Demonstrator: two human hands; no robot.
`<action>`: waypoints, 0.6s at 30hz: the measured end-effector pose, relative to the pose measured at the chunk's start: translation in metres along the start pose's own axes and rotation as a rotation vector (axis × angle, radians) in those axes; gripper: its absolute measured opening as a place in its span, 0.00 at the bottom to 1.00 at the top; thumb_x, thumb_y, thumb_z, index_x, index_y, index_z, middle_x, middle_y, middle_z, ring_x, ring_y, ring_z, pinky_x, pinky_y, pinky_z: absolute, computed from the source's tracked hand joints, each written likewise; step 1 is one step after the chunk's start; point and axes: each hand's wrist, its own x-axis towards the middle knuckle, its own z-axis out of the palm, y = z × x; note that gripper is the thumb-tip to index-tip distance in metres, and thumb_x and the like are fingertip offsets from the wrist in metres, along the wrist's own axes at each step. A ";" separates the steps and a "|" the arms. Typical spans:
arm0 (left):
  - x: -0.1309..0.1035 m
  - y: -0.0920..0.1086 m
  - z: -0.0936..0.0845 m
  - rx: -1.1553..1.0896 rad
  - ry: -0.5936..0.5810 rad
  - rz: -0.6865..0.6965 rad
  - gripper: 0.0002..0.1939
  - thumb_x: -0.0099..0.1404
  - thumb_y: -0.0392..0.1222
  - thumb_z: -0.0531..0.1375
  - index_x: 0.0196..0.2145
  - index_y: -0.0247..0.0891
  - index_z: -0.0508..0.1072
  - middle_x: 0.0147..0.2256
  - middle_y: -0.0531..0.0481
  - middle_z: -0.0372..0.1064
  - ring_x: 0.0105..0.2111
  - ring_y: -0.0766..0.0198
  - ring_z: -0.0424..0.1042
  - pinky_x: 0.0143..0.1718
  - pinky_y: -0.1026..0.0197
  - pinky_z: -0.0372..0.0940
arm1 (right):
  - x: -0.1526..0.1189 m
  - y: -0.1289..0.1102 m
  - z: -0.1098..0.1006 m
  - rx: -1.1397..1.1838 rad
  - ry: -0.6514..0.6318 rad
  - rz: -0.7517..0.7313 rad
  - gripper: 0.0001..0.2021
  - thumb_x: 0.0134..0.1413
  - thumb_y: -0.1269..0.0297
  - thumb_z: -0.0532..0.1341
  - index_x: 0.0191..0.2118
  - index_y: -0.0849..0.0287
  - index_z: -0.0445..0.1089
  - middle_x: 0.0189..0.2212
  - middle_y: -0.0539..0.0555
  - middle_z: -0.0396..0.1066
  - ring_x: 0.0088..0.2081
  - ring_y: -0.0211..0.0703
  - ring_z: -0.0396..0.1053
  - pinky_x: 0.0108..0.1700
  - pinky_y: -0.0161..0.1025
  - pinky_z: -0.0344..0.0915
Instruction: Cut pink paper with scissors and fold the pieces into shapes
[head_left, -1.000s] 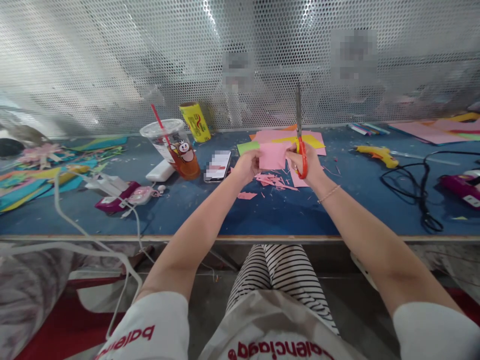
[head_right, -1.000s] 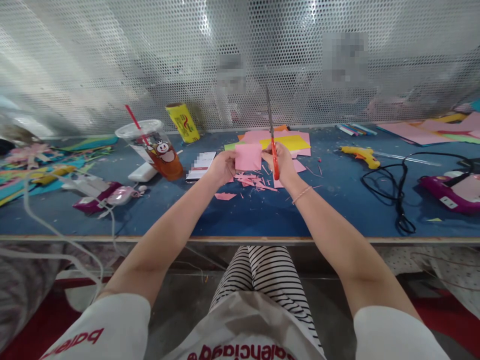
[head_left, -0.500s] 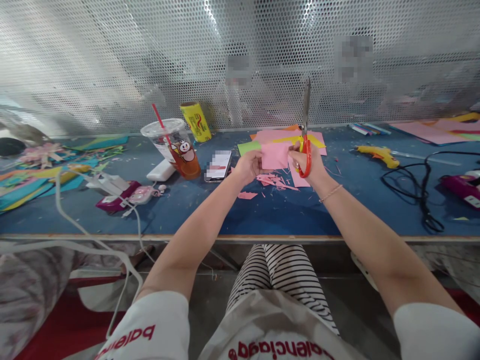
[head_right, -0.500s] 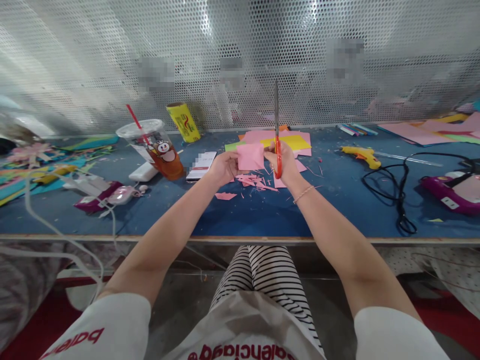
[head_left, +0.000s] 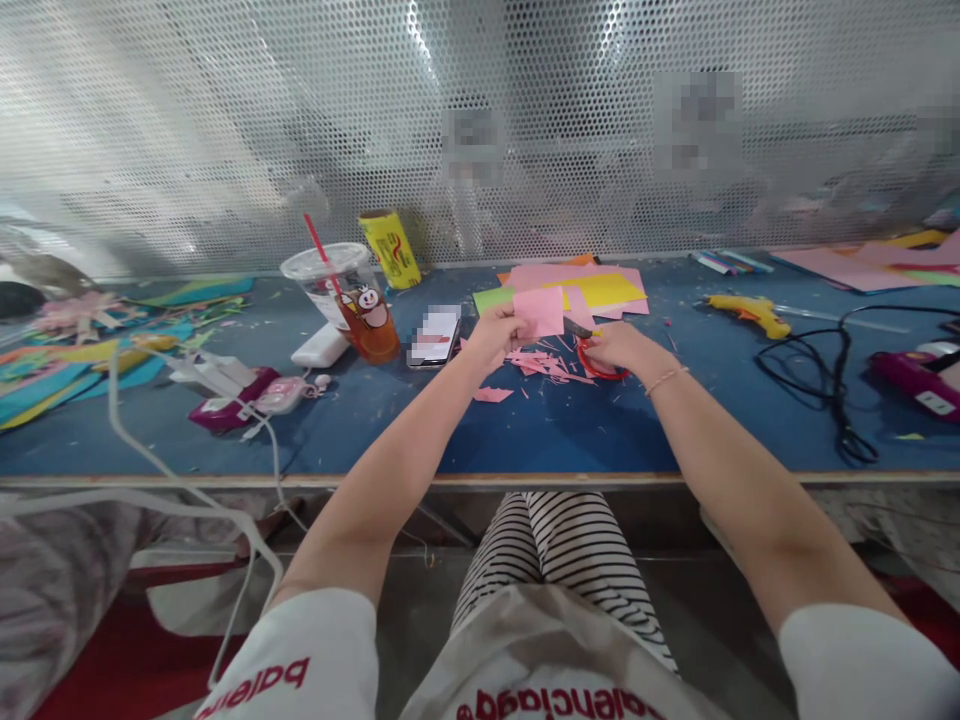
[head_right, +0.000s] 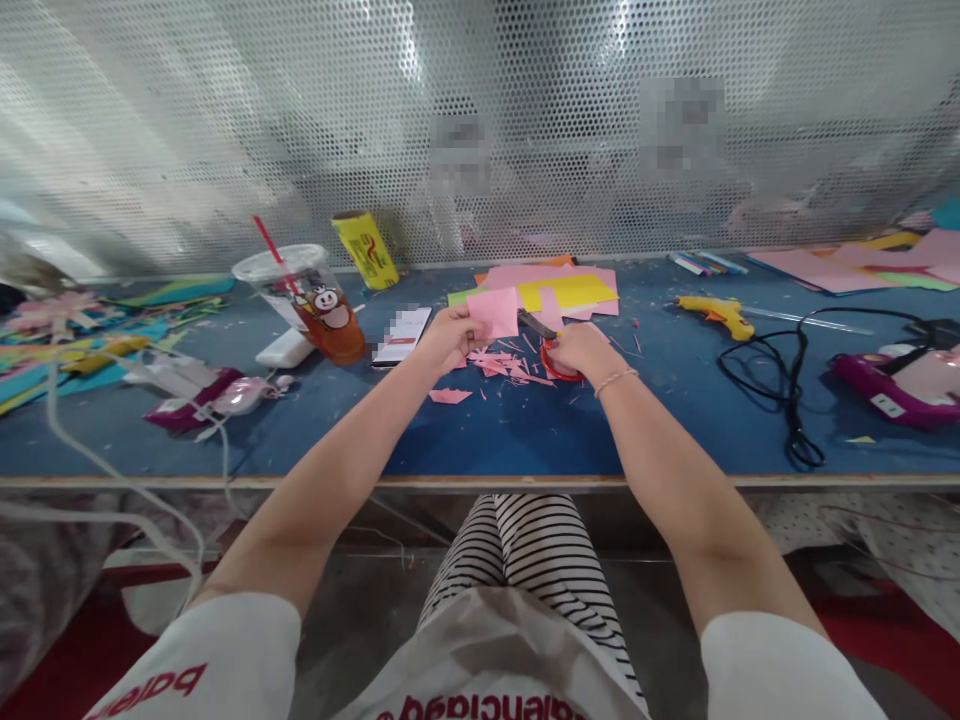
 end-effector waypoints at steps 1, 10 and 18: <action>0.000 0.000 0.000 -0.005 0.001 -0.005 0.09 0.43 0.24 0.56 0.24 0.33 0.67 0.17 0.58 0.58 0.19 0.75 0.61 0.33 0.60 0.70 | -0.001 -0.001 -0.001 -0.026 0.035 0.005 0.12 0.48 0.59 0.56 0.26 0.64 0.70 0.29 0.67 0.72 0.35 0.55 0.70 0.36 0.44 0.60; -0.003 -0.004 0.004 -0.085 -0.048 -0.052 0.06 0.46 0.26 0.55 0.24 0.32 0.67 0.19 0.56 0.61 0.20 0.74 0.64 0.41 0.50 0.70 | -0.001 -0.035 -0.005 0.769 0.283 -0.319 0.10 0.47 0.60 0.58 0.31 0.61 0.67 0.29 0.52 0.68 0.30 0.37 0.64 0.35 0.36 0.60; -0.002 -0.003 0.003 -0.171 -0.051 -0.084 0.08 0.48 0.33 0.62 0.30 0.32 0.70 0.23 0.51 0.69 0.26 0.66 0.70 0.37 0.54 0.70 | 0.004 -0.039 0.005 1.149 0.205 -0.208 0.16 0.40 0.66 0.63 0.39 0.62 0.67 0.28 0.50 0.70 0.28 0.35 0.66 0.33 0.35 0.63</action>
